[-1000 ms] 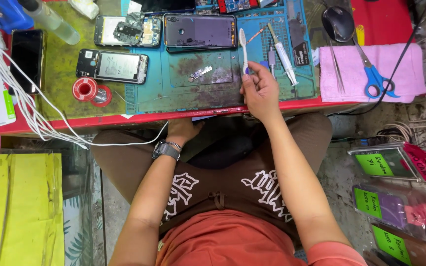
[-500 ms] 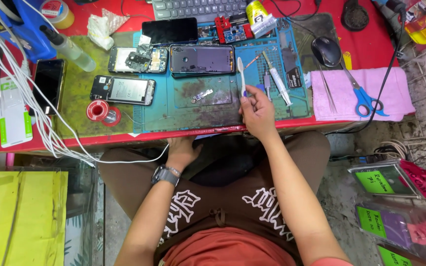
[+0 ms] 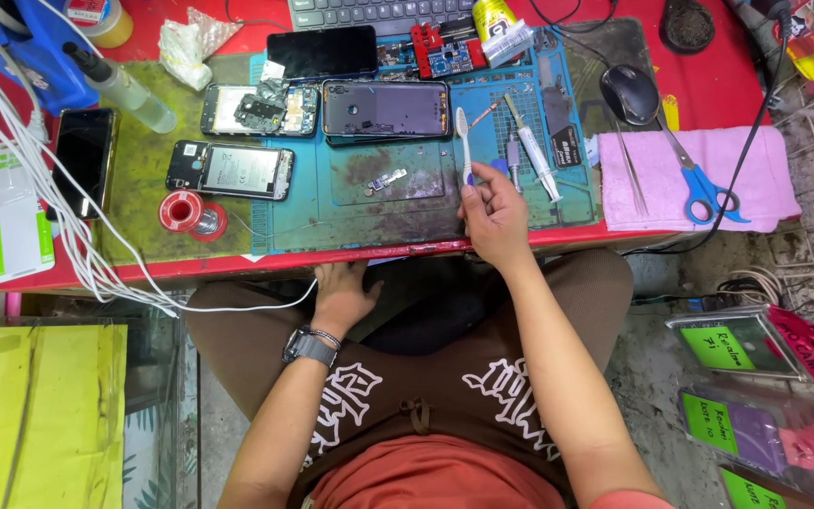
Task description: Cleaning and inspecting internal components of a mobile phone using a brush and specialized tools.
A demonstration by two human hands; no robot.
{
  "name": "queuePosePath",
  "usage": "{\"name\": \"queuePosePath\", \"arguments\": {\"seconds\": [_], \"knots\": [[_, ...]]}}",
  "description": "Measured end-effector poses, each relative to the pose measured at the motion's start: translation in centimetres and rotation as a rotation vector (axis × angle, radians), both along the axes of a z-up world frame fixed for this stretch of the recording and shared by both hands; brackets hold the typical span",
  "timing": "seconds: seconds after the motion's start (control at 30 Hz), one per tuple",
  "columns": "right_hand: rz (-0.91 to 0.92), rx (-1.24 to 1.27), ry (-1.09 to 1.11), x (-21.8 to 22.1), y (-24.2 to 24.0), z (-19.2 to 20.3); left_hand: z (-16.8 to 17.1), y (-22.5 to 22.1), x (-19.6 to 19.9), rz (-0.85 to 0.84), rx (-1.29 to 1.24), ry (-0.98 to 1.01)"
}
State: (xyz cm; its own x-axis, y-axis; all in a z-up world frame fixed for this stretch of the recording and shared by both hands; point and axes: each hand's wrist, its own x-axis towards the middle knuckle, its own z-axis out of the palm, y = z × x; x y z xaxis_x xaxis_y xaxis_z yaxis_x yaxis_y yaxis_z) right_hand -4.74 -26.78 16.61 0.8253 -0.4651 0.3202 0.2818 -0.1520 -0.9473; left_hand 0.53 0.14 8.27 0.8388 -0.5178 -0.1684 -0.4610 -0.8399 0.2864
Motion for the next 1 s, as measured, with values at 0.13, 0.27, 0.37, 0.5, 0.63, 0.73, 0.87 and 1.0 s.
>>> {"name": "queuePosePath", "arguments": {"seconds": [0.13,0.27,0.37,0.5,0.63,0.73,0.87,1.0], "knots": [[0.010,0.012,-0.003,0.0,-0.1,-0.2,-4.4,0.6,1.1,0.038,-0.048,0.006],[0.013,0.018,-0.002,0.0,-0.1,-0.3,-3.3,0.6,0.7,0.035,-0.043,-0.014],[0.015,0.023,-0.003,0.0,-0.2,-0.5,-3.3,0.6,0.6,0.040,-0.047,-0.033],[0.016,0.034,-0.004,0.0,-0.3,-0.6,-5.8,0.6,1.3,0.031,-0.039,-0.062],[0.013,0.031,-0.011,-0.1,-0.2,-0.2,-7.8,0.3,1.6,0.026,-0.036,-0.089],[0.005,0.031,-0.021,0.1,-0.1,-0.3,-6.6,-0.3,1.7,0.034,-0.003,-0.108],[0.006,0.025,-0.026,0.1,-0.1,-0.2,-8.3,-0.4,2.3,0.032,-0.014,-0.092],[0.004,-0.001,0.008,0.1,-0.1,0.0,-11.9,-0.3,3.0,0.017,-0.080,-0.141]]}}
